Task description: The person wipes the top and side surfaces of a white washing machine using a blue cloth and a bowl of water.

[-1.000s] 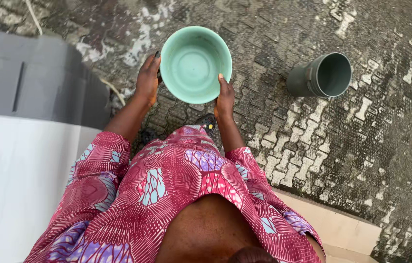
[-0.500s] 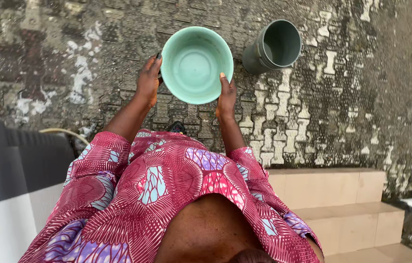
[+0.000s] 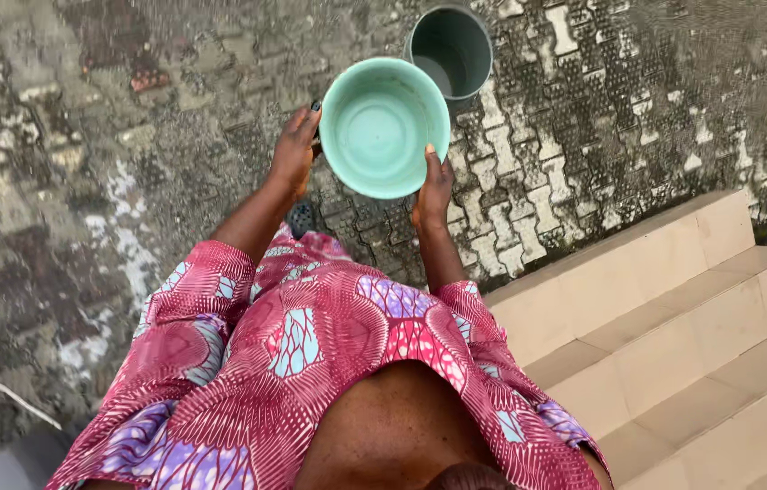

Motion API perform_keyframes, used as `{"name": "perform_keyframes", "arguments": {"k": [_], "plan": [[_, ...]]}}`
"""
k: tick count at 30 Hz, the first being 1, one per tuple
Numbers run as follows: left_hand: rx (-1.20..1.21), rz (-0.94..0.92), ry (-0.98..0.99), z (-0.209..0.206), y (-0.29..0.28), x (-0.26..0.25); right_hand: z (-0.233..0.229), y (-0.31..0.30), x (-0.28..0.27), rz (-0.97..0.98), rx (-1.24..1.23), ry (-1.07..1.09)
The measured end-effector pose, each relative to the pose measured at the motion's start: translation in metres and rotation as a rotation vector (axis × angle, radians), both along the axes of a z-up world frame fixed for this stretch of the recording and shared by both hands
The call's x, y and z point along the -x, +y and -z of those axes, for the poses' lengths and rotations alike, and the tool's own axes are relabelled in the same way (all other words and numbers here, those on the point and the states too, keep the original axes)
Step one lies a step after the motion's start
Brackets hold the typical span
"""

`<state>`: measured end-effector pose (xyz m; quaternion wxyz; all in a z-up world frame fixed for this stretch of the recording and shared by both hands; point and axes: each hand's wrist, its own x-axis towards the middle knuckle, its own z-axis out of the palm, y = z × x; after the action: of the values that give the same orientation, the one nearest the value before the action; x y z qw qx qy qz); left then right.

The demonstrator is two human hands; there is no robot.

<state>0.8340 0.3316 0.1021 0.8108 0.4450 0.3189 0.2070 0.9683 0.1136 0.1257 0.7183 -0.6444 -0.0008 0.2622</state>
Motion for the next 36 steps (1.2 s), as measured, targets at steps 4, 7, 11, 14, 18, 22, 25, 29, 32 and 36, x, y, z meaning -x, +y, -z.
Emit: {"name": "perform_keyframes", "arguments": {"k": [4, 7, 11, 14, 18, 22, 25, 29, 32, 36], "plan": [[-0.006, 0.091, 0.095, -0.002, 0.036, -0.038, 0.002, 0.027, -0.027, 0.080, 0.035, -0.024], [-0.015, 0.185, 0.059, -0.012, 0.055, -0.069, 0.009, 0.040, -0.042, 0.174, 0.060, -0.021], [-0.050, 0.277, 0.081, -0.023, 0.067, -0.102, 0.018, 0.045, -0.071, 0.321, 0.085, 0.159], [-0.102, 0.334, 0.135, -0.019, 0.077, -0.127, 0.036, 0.042, -0.101, 0.391, 0.002, 0.152], [-0.060, 0.334, 0.108, -0.013, 0.086, -0.174, 0.051, 0.047, -0.153, 0.444, -0.140, 0.098], [-0.043, 0.340, 0.153, -0.003, 0.083, -0.231, 0.059, 0.048, -0.214, 0.419, 0.025, 0.114], [-0.068, 0.321, 0.151, -0.008, 0.078, -0.284, 0.063, 0.052, -0.261, 0.350, 0.011, 0.144], [-0.099, 0.306, 0.210, -0.025, 0.071, -0.345, 0.066, 0.053, -0.325, 0.294, 0.034, 0.103], [-0.125, 0.289, 0.210, -0.030, 0.065, -0.381, 0.068, 0.051, -0.362, 0.265, 0.008, 0.100], [-0.106, 0.304, 0.228, -0.023, 0.063, -0.415, 0.072, 0.049, -0.399, 0.259, 0.043, 0.109]]}}
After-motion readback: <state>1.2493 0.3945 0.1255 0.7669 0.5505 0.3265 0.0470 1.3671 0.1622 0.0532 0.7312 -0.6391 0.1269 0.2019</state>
